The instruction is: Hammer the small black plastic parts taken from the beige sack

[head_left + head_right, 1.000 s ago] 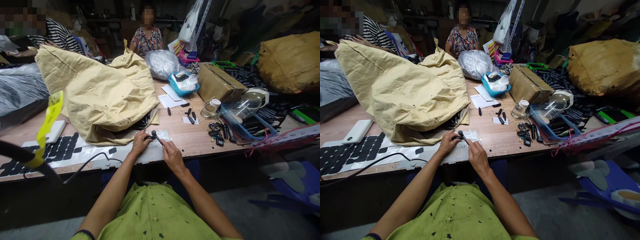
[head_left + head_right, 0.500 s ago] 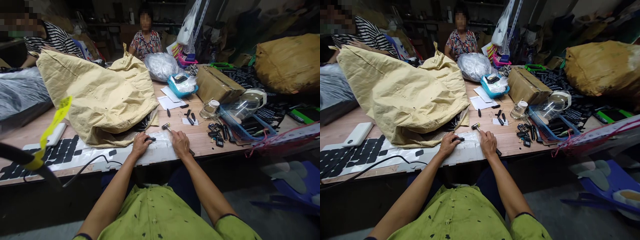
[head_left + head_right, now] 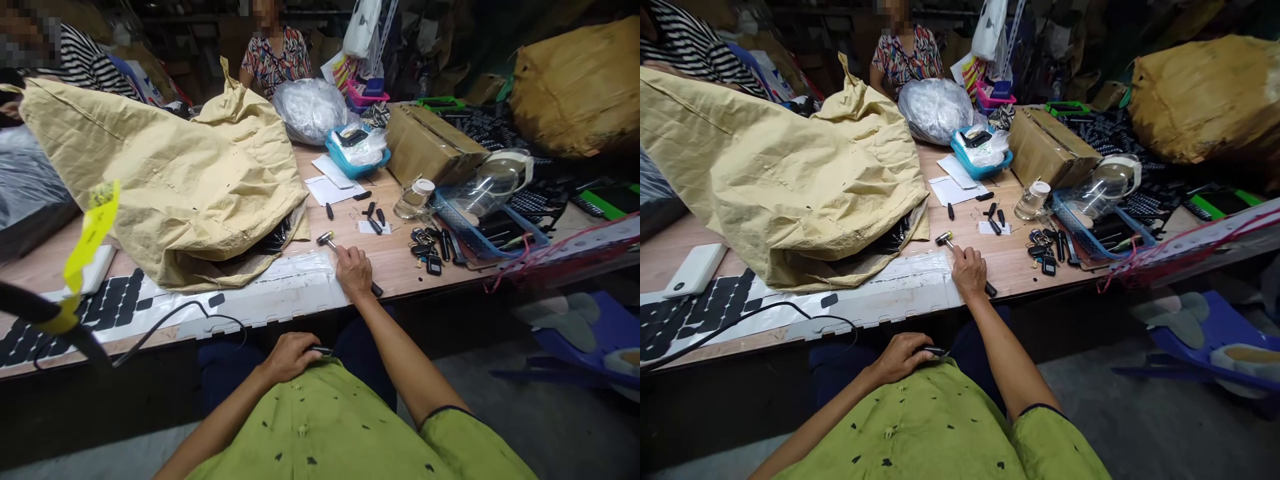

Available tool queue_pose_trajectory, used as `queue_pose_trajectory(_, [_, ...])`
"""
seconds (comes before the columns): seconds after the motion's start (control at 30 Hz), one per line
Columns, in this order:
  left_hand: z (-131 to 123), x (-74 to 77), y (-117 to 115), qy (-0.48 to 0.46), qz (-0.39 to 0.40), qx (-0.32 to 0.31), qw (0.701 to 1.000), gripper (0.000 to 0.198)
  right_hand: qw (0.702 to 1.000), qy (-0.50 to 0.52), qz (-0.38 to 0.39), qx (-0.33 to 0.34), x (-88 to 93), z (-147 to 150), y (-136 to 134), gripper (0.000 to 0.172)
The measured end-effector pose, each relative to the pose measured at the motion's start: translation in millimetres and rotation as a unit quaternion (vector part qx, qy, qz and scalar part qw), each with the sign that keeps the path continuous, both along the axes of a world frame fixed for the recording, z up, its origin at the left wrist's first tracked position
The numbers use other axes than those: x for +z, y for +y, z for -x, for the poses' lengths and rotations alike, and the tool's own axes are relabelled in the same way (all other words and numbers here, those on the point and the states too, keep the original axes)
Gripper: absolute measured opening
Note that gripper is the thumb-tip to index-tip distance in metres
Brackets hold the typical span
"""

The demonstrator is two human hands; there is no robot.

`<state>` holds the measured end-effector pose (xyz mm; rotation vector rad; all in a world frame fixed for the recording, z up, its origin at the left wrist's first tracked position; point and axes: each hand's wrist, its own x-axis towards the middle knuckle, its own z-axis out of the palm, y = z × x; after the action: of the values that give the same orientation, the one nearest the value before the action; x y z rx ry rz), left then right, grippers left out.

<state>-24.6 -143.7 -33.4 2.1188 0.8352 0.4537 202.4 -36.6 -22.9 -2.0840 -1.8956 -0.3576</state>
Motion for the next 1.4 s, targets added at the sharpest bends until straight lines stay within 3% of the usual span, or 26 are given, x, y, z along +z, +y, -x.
queue_pose_trajectory(0.13, [1,-46.6,6,0.078,0.025,0.113,0.990,0.026,1.000,0.010,0.009,0.001,2.4,1,0,0.034])
queue_pose_trajectory(0.23, [0,-55.2,12,0.133,0.024,0.122,0.983,0.032,1.000,0.020,0.010,0.002,3.9,2,0,0.034])
queue_pose_trajectory(0.33, [-3,-32.3,13,0.153,0.053,0.056,0.985,0.030,1.000,0.027,0.008,0.004,4.1,2,-1,0.033])
queue_pose_trajectory(0.4, [-4,-4.5,21,0.117,0.091,0.009,0.989,0.027,0.999,0.030,0.010,0.004,4.1,2,-1,0.033])
queue_pose_trajectory(0.47, [-3,25.7,40,0.070,0.124,0.004,0.990,0.026,0.999,0.031,0.014,0.004,4.5,2,-1,0.034])
queue_pose_trajectory(0.53, [3,50.7,70,0.054,0.109,0.080,0.989,0.029,0.999,0.031,0.017,0.003,5.2,3,-1,0.034])
queue_pose_trajectory(0.6, [12,65.5,105,0.090,0.024,0.230,0.969,0.027,0.999,0.031,0.018,0.002,5.7,3,-1,0.034])
queue_pose_trajectory(0.63, [18,68.7,121,0.115,-0.034,0.306,0.945,0.026,0.999,0.030,0.017,0.002,5.7,3,-1,0.035])
queue_pose_trajectory(0.73, [32,65.5,159,0.184,-0.137,0.442,0.867,0.033,1.000,0.029,0.010,0.006,5.2,4,-1,0.034])
queue_pose_trajectory(0.87, [42,52.7,179,0.199,-0.155,0.483,0.839,0.033,0.999,0.031,0.005,0.010,4.8,4,0,0.034])
queue_pose_trajectory(1.03, [41,54.8,169,0.176,-0.194,0.470,0.843,0.021,0.999,0.029,0.014,0.002,6.4,6,-1,0.033])
queue_pose_trajectory(1.2, [22,62.7,147,0.144,-0.236,0.325,0.904,0.017,1.000,0.028,0.013,0.004,6.5,6,-1,0.035])
queue_pose_trajectory(1.3, [6,56.1,141,0.145,-0.205,0.236,0.939,0.011,1.000,0.026,0.010,0.004,6.2,5,-1,0.035])
queue_pose_trajectory(1.4, [-1,43.7,140,0.139,-0.167,0.201,0.955,0.010,1.000,0.026,0.008,0.003,5.8,6,0,0.035])
